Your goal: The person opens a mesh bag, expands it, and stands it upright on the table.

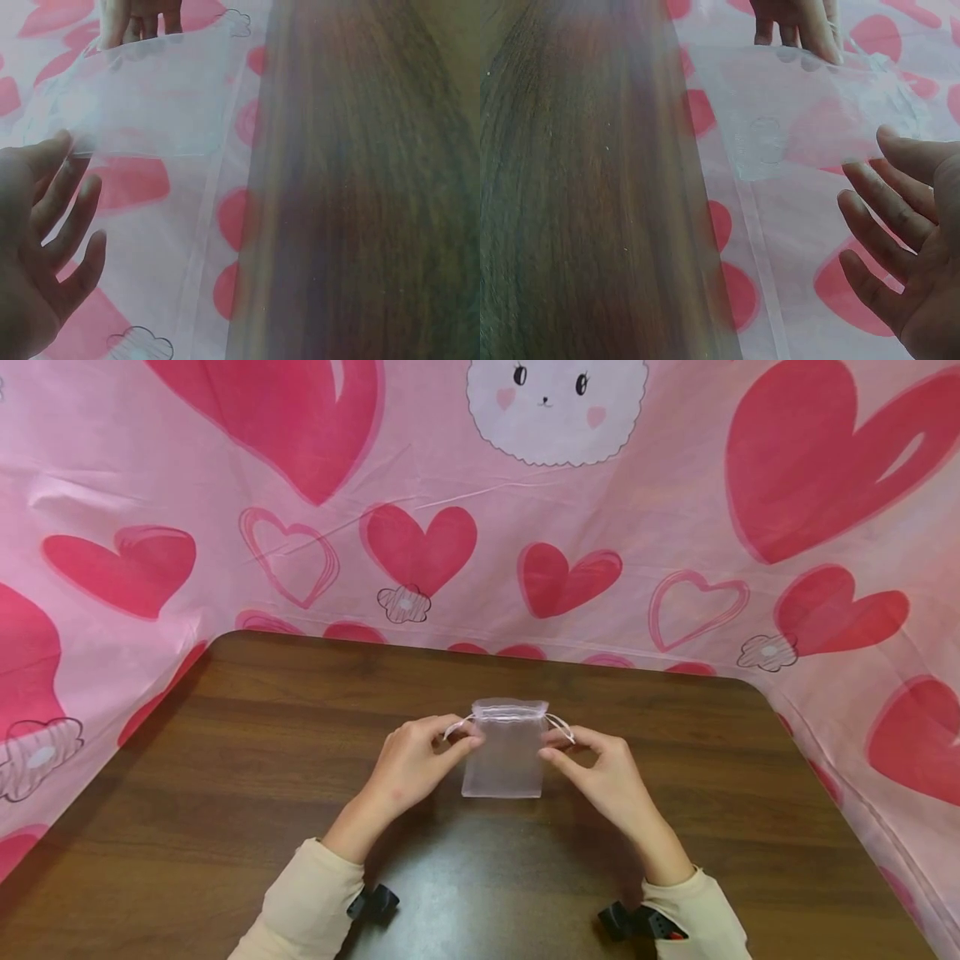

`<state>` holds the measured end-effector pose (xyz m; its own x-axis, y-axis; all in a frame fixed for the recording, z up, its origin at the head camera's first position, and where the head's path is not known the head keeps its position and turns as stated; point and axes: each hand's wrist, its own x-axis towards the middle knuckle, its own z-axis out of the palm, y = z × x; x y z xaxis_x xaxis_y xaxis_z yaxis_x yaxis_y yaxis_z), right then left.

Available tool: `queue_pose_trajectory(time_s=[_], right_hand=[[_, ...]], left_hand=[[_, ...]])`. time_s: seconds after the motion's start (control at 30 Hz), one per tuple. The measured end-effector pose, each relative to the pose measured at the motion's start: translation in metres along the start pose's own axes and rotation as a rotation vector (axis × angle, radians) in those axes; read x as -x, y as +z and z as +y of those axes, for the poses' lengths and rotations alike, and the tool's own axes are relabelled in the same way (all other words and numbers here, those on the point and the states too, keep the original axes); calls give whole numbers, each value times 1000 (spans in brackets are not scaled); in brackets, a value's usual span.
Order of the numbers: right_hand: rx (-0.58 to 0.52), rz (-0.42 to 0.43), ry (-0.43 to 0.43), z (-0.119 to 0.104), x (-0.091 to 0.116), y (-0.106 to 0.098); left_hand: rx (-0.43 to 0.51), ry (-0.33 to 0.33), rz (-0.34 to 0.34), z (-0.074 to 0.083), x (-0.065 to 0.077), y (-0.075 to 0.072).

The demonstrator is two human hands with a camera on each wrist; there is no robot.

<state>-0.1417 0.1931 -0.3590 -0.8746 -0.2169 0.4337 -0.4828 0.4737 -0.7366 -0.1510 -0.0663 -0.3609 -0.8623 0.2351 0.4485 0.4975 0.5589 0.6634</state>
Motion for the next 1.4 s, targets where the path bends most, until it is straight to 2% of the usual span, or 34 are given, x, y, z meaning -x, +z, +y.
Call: queue_pose_trajectory(time_s=[0.13, 0.33, 0.6, 0.73, 0.9, 1.07, 1.27, 1.4], right_hand=[[-3, 29, 11, -2, 0, 3], [-60, 130, 44, -5, -1, 5], [-121, 211, 73, -7, -2, 2], [-140, 203, 86, -7, -2, 3], [-149, 147, 97, -9, -1, 3], [-132, 82, 106, -8, 0, 1], [-105, 7, 71, -6, 0, 2], [-110, 29, 70, -8, -1, 3]], left_hand=[[26, -3, -1, 1, 0, 1], [63, -24, -25, 2, 0, 3], [56, -45, -65, 1, 1, 5], [51, -32, -47, 1, 2, 6], [65, -27, 17, 3, 2, 7], [84, -44, 83, 4, 2, 7], [103, -72, 125, 4, 1, 6], [115, -89, 125, 4, 1, 5]])
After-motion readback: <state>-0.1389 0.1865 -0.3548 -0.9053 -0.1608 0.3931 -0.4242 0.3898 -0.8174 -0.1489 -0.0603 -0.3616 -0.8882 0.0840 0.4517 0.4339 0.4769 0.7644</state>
